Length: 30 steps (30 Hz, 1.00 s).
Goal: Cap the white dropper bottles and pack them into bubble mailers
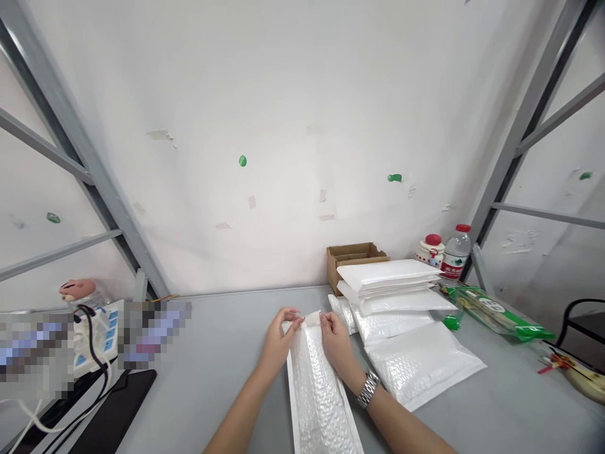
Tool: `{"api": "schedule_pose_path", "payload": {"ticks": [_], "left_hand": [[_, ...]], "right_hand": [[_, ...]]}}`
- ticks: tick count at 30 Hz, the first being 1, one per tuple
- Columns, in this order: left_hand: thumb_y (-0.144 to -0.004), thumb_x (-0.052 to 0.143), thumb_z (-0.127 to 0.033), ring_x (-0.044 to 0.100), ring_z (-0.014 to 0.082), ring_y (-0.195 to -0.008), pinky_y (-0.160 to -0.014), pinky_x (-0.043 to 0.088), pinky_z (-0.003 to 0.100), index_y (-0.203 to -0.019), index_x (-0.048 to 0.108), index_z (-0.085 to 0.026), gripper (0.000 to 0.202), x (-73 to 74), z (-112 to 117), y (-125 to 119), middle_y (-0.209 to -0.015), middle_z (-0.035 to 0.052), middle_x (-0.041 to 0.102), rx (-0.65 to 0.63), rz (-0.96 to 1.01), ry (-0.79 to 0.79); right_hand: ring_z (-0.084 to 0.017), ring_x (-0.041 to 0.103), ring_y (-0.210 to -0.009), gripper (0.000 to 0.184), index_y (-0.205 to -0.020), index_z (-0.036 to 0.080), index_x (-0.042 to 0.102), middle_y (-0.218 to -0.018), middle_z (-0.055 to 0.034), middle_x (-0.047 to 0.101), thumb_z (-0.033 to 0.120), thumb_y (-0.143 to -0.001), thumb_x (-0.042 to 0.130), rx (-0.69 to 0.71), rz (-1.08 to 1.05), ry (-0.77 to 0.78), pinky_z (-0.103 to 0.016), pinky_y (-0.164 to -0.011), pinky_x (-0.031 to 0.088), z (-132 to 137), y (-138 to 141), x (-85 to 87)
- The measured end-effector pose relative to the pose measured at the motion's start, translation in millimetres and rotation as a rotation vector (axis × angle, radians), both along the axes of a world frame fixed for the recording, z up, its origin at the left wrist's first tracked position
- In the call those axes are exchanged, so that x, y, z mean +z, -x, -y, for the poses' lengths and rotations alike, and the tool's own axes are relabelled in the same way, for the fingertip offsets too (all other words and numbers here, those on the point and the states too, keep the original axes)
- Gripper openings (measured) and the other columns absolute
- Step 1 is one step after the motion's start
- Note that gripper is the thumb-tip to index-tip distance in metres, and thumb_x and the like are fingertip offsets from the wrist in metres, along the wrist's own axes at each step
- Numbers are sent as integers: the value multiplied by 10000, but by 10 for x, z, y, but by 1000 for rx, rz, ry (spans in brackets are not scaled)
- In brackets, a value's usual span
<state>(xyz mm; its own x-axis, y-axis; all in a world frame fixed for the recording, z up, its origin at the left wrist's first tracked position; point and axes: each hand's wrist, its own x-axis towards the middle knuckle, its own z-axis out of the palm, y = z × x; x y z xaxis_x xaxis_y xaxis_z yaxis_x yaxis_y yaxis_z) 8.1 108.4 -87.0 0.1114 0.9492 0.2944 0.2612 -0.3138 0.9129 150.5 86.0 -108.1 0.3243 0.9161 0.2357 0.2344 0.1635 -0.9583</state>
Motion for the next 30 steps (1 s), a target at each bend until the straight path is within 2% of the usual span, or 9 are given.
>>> {"api": "schedule_pose_path", "payload": {"ticks": [4,7,13,15,17,19,20,23,30], "left_hand": [[-817,506,-468,579,232,-966,-901,423,378,-792,682,-231,296,-7,26,-12,-904,64,674,-69,-94,-61],[-817,515,-476,523,249,-1069,-978,367,419,-735,698,-244,307,-37,34,-25,-1013,77,647,-70,-138,-106],[-848,442,-537,429,285,-1207,-1049,291,457,-471,598,-208,524,-78,54,-51,-1145,102,606,-138,-140,-104],[-848,441,-545,395,280,-1253,-1077,260,452,-570,649,-208,484,-91,61,-56,-1238,96,559,-111,-104,-104],[-830,484,-546,355,268,-1301,-1093,244,438,-910,688,-226,389,-104,58,-63,-1353,88,470,-21,-4,-67],[-802,525,-561,344,270,-1321,-1085,268,423,-1208,555,-232,523,-110,47,-74,-1405,105,423,20,136,59],[-794,527,-576,358,277,-1317,-1078,284,416,-1262,510,-222,587,-109,41,-83,-1401,116,437,-12,193,141],[-790,483,-625,412,294,-1285,-1072,302,404,-1226,557,-193,618,-94,49,-120,-1342,119,524,-197,263,301],[-746,553,-621,361,287,-1325,-1121,220,387,-1201,605,-204,619,-65,156,-175,-1361,84,520,-414,289,296]], "right_hand": [[-163,427,-551,299,-665,242,413,-581,34,439,485,-837,384,-17,-20,-12,-295,-534,360,-20,-16,2],[-170,437,-566,298,-667,242,413,-586,29,446,490,-831,393,-25,-18,-19,-304,-548,368,-20,-23,18],[-175,448,-576,309,-680,237,428,-594,24,455,500,-839,392,-24,-12,-29,-311,-557,374,-2,-12,40],[-171,445,-577,311,-682,237,425,-607,26,451,493,-855,386,-37,-13,-43,-310,-563,379,0,-27,47],[-169,451,-589,308,-696,237,419,-630,27,451,483,-874,368,-79,-28,-52,-310,-578,389,-2,-60,62],[-170,460,-606,300,-712,242,407,-646,27,452,480,-886,352,-142,-51,-58,-311,-594,398,-8,-100,85],[-172,464,-615,294,-720,244,402,-652,26,455,478,-889,346,-170,-63,-63,-313,-601,401,-10,-116,97],[-181,480,-639,276,-737,251,394,-670,19,471,473,-892,342,-207,-81,-80,-321,-621,412,-6,-124,120],[-204,544,-724,234,-762,250,419,-748,-21,535,448,-881,385,-92,-110,-97,-355,-703,453,32,-29,86]]}}
